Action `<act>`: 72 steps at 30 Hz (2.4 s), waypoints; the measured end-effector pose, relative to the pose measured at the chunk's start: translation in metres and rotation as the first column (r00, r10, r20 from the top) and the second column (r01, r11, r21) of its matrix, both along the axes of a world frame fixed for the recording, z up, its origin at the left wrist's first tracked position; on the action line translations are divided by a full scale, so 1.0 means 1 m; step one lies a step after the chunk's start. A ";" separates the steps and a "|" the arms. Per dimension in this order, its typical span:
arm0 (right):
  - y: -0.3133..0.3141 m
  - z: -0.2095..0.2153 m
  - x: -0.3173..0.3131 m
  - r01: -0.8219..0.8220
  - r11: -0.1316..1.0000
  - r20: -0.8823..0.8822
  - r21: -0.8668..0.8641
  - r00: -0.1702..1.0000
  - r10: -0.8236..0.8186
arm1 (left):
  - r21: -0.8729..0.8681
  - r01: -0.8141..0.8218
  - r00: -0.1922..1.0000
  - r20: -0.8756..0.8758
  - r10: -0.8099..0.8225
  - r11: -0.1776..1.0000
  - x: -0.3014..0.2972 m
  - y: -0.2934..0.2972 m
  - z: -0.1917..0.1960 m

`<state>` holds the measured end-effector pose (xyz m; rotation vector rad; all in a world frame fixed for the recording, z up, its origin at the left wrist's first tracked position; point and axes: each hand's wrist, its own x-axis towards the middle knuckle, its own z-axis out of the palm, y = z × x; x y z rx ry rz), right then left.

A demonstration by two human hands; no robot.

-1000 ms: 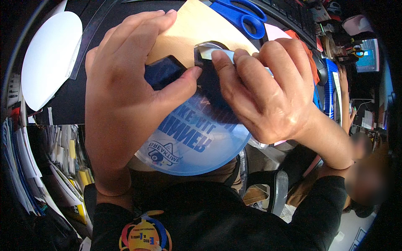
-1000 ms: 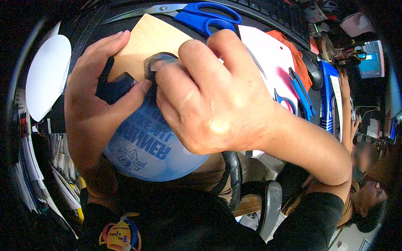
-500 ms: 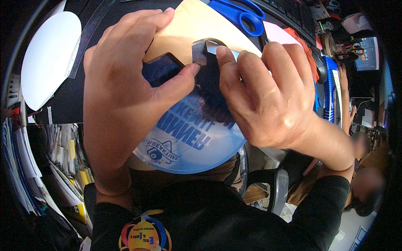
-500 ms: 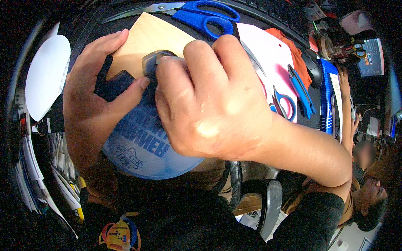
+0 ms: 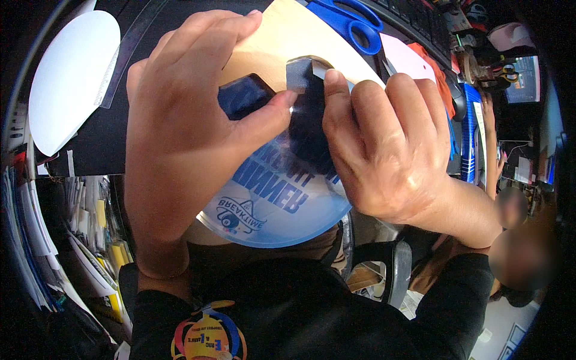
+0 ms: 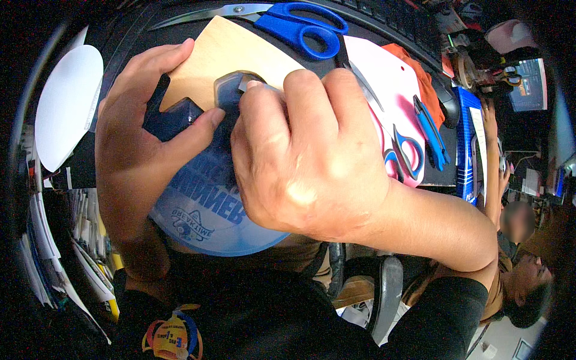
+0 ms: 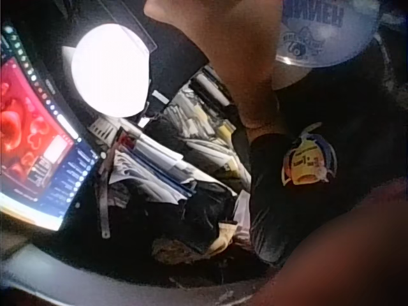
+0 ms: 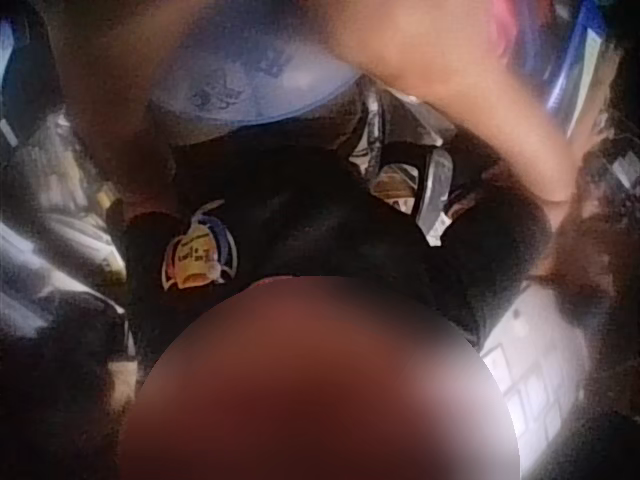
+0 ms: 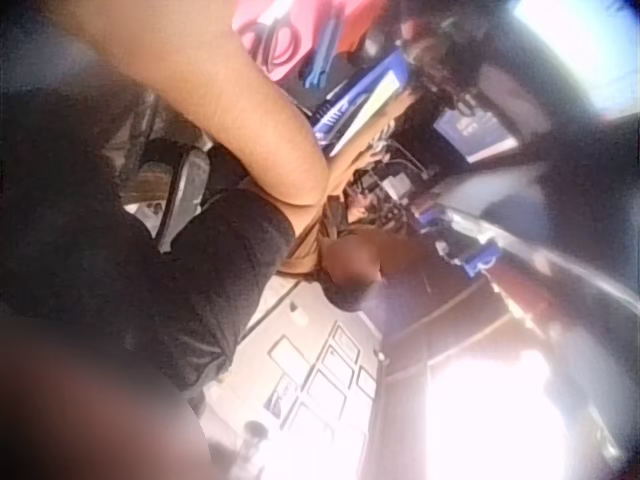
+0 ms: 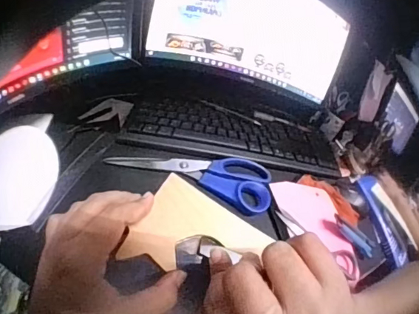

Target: The person sands the edges and surfaces of a wooden star-shaped cutout using a sanding block. They rotate the piece to reach different edges and continue sanding throughout the clip.

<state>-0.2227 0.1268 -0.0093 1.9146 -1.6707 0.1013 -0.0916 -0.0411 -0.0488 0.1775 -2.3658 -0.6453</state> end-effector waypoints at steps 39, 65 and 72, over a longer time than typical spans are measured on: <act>0.003 -0.009 -0.024 -0.141 0.986 -0.068 -0.086 0.988 0.135 | -0.064 -0.412 0.911 -0.036 0.411 0.909 0.001 0.034 -0.003; 0.003 0.019 -0.042 -0.239 0.955 -0.372 0.178 0.882 0.290 | -0.099 -0.400 0.908 0.097 0.408 0.911 0.000 0.044 0.009; -0.003 -0.004 -0.034 -0.232 0.970 -0.169 -0.074 0.961 0.217 | -0.016 -0.417 0.906 0.069 0.417 0.909 -0.004 0.043 0.010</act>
